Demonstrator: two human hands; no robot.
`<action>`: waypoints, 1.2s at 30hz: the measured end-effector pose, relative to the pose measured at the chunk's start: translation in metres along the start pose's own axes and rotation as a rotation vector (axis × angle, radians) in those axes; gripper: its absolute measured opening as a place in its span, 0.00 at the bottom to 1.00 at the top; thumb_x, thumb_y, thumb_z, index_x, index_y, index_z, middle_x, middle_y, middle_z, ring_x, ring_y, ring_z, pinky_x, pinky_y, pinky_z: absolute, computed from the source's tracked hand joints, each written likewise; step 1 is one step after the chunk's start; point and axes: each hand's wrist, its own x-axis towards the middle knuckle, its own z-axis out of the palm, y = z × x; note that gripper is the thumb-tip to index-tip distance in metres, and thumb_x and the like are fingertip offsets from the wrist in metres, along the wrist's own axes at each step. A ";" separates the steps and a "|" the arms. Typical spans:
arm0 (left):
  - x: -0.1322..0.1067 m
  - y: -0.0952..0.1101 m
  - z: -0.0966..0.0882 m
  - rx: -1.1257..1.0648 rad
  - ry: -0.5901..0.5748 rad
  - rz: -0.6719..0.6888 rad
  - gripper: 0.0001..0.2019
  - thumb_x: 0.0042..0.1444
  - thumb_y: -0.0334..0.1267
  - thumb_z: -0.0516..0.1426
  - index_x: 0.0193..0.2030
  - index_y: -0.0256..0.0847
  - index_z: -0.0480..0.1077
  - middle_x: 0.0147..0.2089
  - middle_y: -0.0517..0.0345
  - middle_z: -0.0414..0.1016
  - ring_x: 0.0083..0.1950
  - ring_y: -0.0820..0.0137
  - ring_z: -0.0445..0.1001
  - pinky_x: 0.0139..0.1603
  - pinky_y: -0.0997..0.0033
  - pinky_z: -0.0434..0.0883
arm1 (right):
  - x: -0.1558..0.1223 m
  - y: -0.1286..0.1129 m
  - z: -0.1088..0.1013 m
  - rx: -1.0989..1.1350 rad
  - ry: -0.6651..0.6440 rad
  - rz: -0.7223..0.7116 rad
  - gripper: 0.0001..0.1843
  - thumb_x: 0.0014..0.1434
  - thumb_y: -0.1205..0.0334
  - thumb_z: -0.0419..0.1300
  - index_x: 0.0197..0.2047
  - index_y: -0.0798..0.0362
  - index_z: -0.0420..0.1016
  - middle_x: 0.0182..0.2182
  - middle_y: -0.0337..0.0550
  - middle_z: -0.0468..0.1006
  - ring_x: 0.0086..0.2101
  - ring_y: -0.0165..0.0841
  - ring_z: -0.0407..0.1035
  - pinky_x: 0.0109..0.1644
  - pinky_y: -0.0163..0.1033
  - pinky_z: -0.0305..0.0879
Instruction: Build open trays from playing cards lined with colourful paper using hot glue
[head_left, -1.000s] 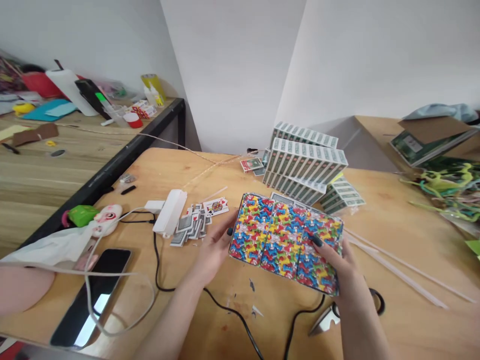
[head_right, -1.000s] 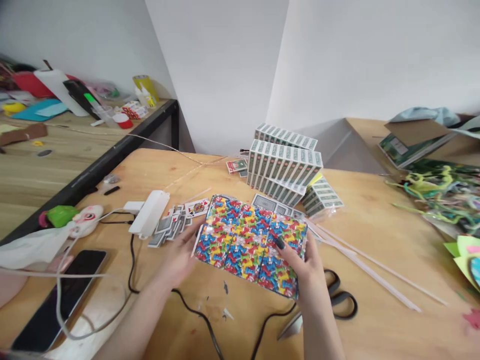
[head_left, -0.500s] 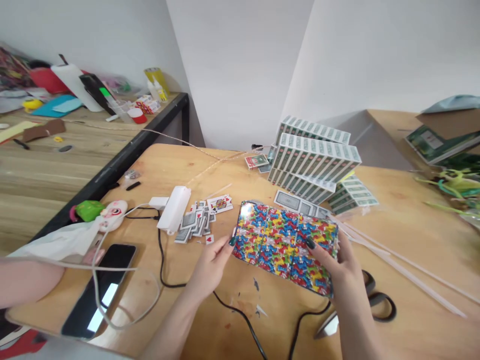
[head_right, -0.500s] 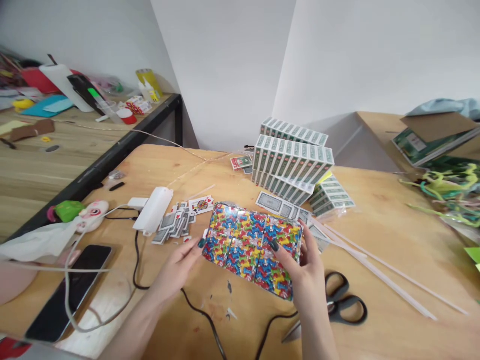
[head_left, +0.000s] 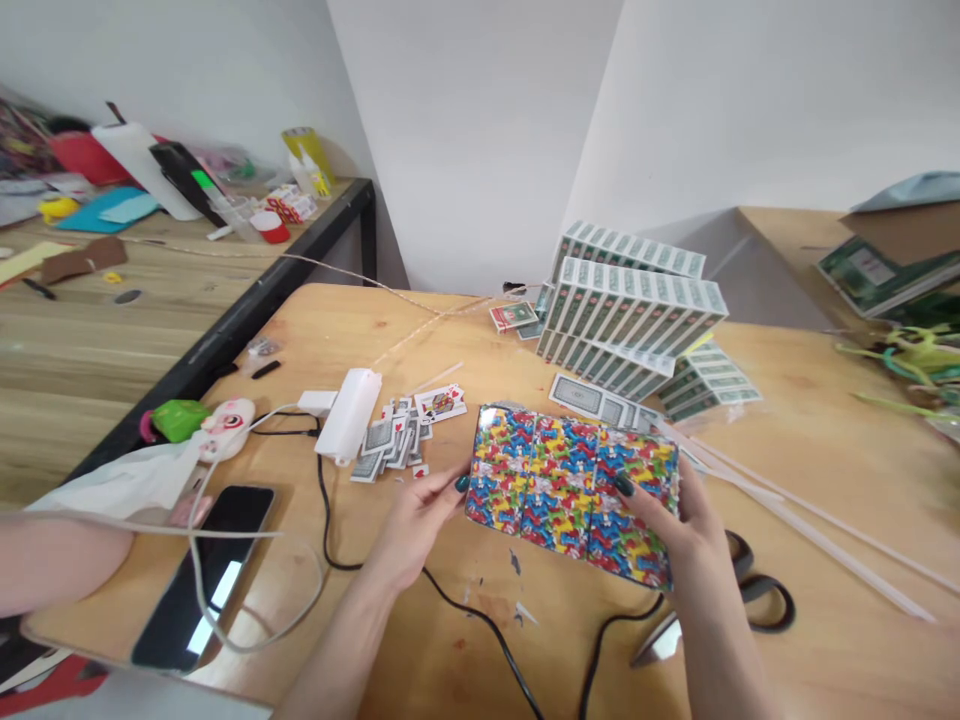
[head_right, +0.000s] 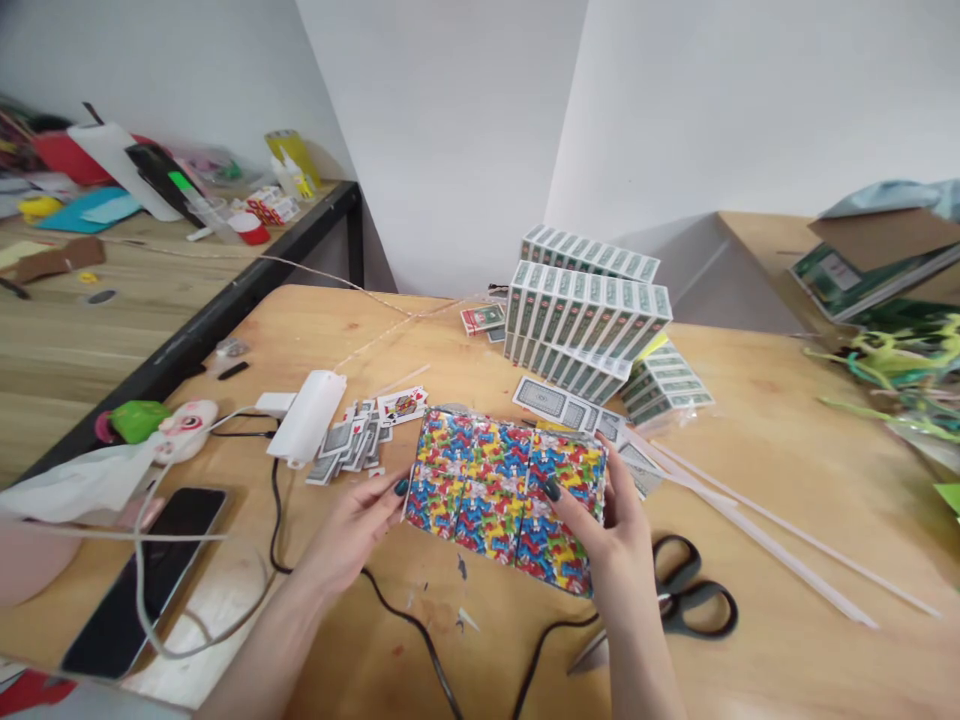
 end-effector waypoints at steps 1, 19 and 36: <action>0.000 0.000 0.000 0.000 -0.007 0.000 0.24 0.46 0.49 0.63 0.50 0.41 0.74 0.53 0.49 0.76 0.52 0.58 0.74 0.54 0.57 0.70 | 0.000 0.000 0.000 0.000 -0.005 0.000 0.49 0.39 0.55 0.71 0.64 0.43 0.57 0.45 0.44 0.79 0.40 0.46 0.76 0.37 0.45 0.75; 0.000 0.018 -0.006 0.249 -0.040 0.108 0.18 0.49 0.44 0.62 0.47 0.40 0.76 0.48 0.50 0.78 0.48 0.60 0.77 0.55 0.60 0.71 | 0.002 -0.001 -0.001 -0.025 -0.013 0.019 0.50 0.37 0.54 0.72 0.63 0.42 0.58 0.39 0.43 0.80 0.37 0.46 0.75 0.39 0.46 0.73; -0.012 0.015 0.008 0.435 0.145 0.160 0.16 0.52 0.38 0.58 0.48 0.42 0.76 0.45 0.53 0.80 0.45 0.61 0.78 0.46 0.66 0.74 | -0.003 -0.002 0.000 -0.067 0.008 -0.045 0.48 0.40 0.53 0.70 0.64 0.43 0.57 0.43 0.46 0.78 0.40 0.47 0.75 0.37 0.44 0.74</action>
